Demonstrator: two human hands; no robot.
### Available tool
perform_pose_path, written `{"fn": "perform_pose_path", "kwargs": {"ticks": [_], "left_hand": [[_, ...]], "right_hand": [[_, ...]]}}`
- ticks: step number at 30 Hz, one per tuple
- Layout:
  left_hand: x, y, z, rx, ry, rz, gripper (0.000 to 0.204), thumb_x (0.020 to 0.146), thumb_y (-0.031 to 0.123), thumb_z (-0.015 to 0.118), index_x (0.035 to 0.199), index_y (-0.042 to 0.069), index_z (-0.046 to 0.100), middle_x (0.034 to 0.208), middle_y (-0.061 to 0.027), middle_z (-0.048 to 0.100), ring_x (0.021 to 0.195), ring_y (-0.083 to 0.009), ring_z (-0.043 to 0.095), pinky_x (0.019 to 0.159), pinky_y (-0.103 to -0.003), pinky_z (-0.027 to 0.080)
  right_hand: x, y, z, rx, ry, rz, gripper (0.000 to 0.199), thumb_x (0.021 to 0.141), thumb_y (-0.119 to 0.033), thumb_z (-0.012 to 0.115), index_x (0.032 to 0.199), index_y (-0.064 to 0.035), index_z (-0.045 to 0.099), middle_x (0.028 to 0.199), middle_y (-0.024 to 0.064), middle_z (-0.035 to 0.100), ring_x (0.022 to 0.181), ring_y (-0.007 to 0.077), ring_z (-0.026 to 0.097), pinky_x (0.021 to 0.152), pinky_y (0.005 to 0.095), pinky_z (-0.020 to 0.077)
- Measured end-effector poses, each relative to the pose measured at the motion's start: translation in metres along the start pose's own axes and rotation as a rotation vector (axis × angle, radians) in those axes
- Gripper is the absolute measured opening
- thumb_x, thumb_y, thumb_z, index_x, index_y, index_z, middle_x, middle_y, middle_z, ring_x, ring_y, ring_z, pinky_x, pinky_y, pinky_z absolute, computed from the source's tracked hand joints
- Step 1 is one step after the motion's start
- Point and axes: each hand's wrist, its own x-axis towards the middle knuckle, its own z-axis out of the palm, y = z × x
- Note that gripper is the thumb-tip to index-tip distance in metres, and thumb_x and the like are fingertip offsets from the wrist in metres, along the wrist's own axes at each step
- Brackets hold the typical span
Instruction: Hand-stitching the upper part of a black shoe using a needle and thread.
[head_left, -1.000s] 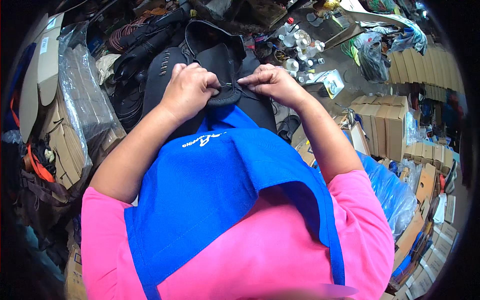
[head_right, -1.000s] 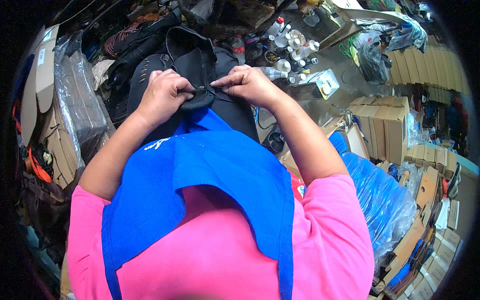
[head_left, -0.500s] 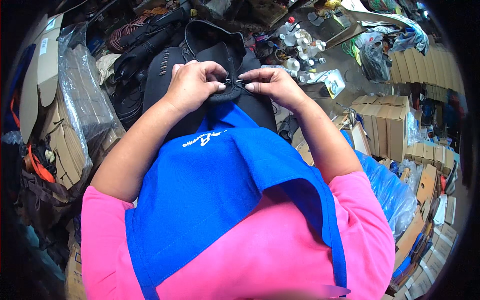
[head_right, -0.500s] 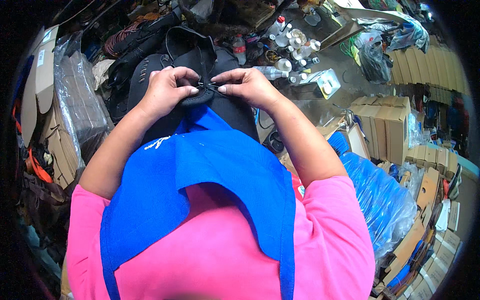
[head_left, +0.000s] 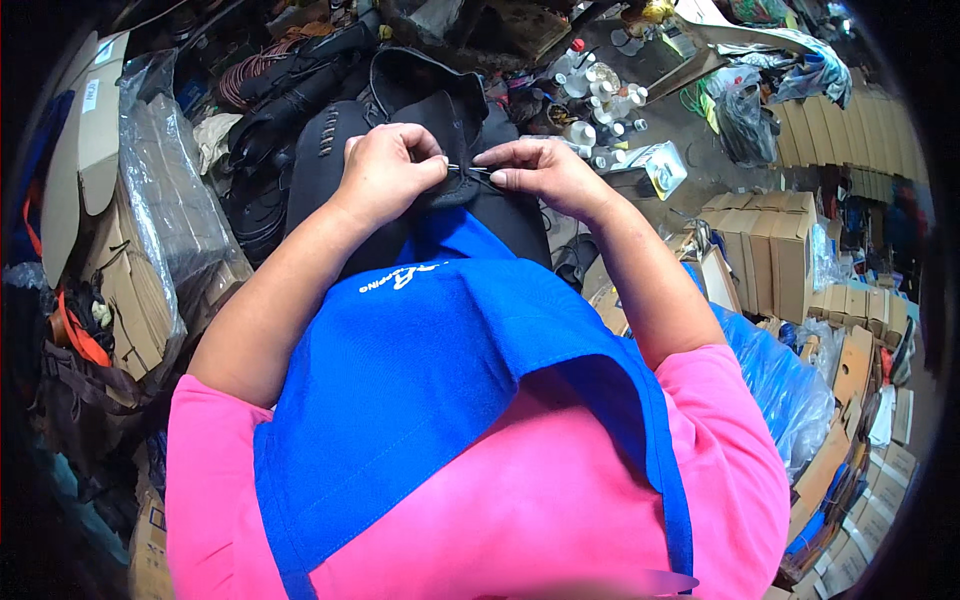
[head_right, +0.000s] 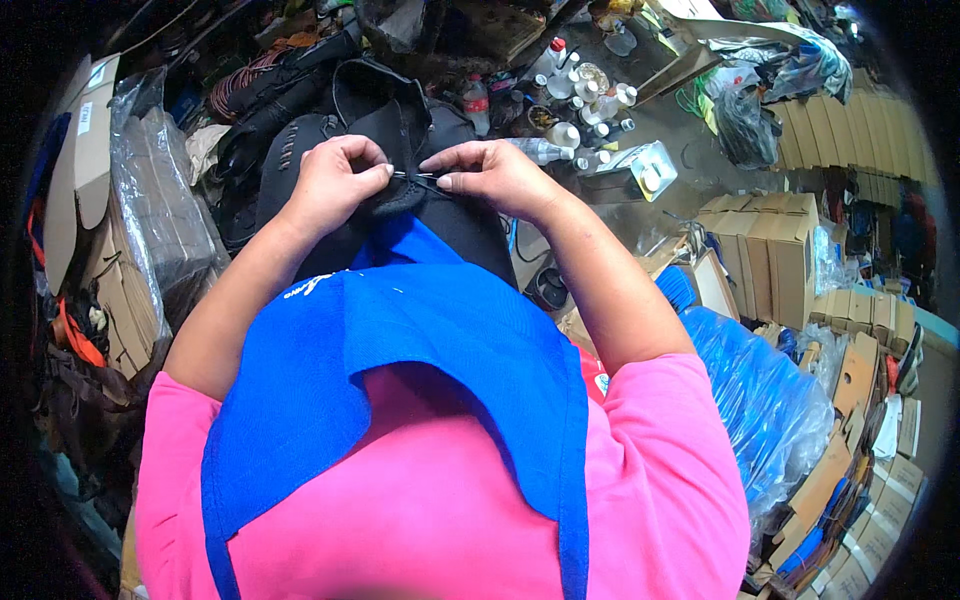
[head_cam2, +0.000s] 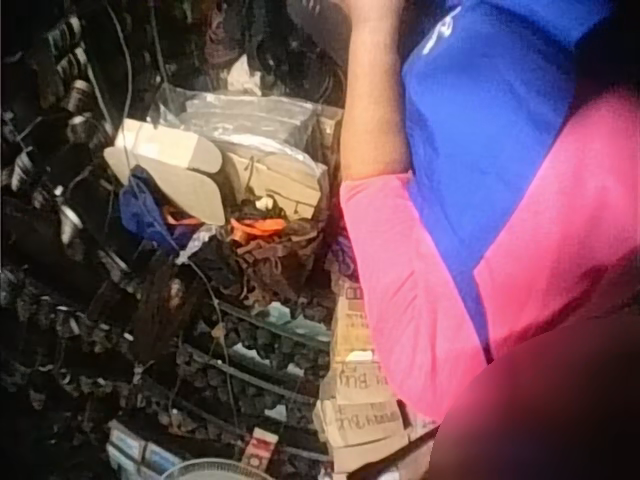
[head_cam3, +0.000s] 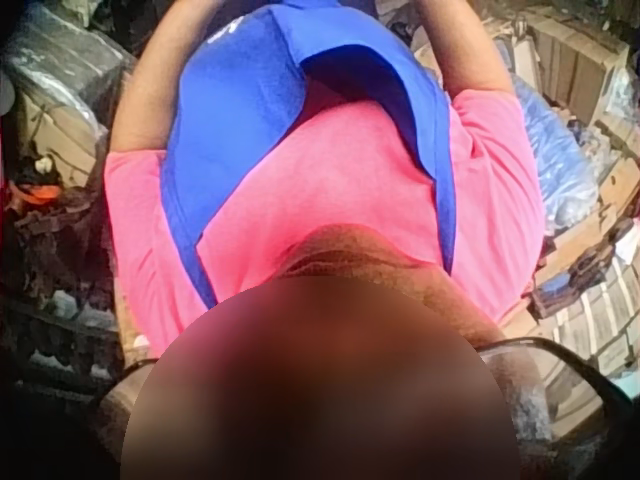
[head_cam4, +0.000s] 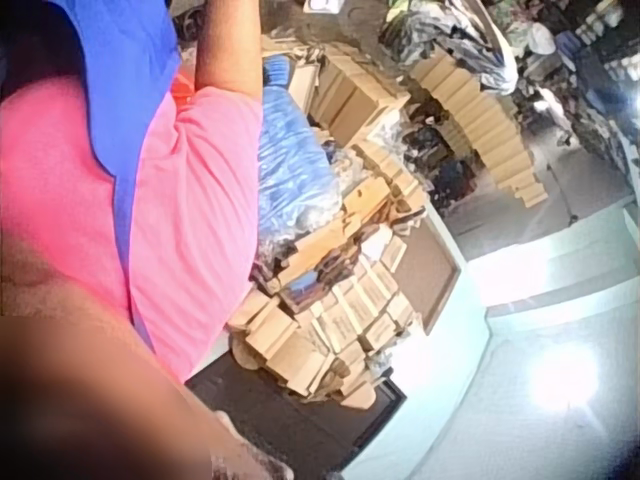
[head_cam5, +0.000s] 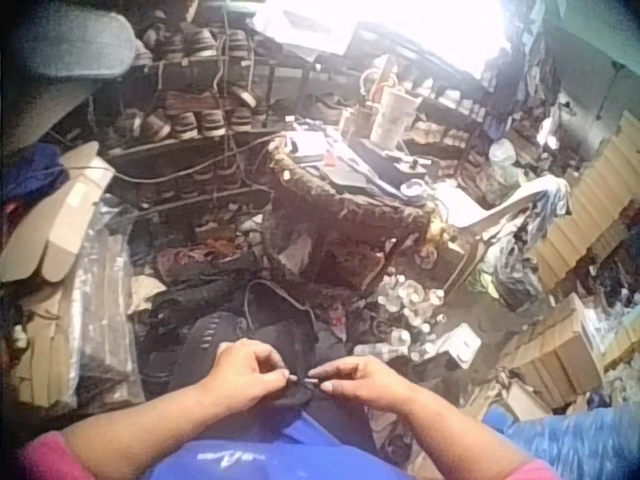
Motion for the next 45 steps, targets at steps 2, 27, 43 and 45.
{"fn": "perform_pose_path", "kwargs": {"ticks": [2,27,43,45], "left_hand": [[-0.001,-0.008,-0.001,0.043,0.018,0.058,0.019,0.075,0.019,0.073,0.089,0.006,0.071,0.088,-0.0080,0.068,0.083,-0.0164,0.064,0.077,-0.029,0.049],[0.004,0.002,0.007,0.037,-0.044,0.108,0.016,0.071,0.014,0.073,0.084,0.009,0.066,0.077,-0.0052,0.065,0.082,-0.0216,0.059,0.077,-0.035,0.044],[-0.010,0.003,-0.014,0.386,-0.071,0.286,0.012,0.081,0.011,0.061,0.091,0.005,0.060,0.085,-0.0135,0.060,0.090,-0.0335,0.057,0.076,-0.045,0.043],[-0.006,0.003,-0.012,0.244,-0.166,0.184,0.012,0.082,0.010,0.060,0.091,0.003,0.059,0.084,-0.0172,0.061,0.087,-0.0365,0.059,0.074,-0.045,0.045]], "right_hand": [[0.000,0.004,-0.001,0.009,-0.002,-0.018,0.029,0.085,-0.011,0.069,0.113,-0.0057,0.066,0.092,-0.0012,0.067,0.082,0.0046,0.058,0.076,0.0209,0.0477],[0.010,-0.017,0.011,-0.107,0.054,-0.040,0.015,0.083,-0.009,0.070,0.096,-0.0018,0.067,0.086,-0.0004,0.066,0.079,0.0059,0.058,0.074,0.0227,0.0478],[-0.005,0.001,-0.006,-0.432,0.110,-0.277,0.036,0.071,-0.023,0.082,0.099,-0.0087,0.065,0.104,0.0025,0.046,0.095,0.0129,0.046,0.083,0.0257,0.0409],[-0.015,0.009,-0.006,-0.471,0.154,-0.297,0.023,0.078,-0.018,0.075,0.094,-0.0068,0.063,0.093,0.0024,0.051,0.088,0.0130,0.049,0.080,0.0276,0.0427]]}}
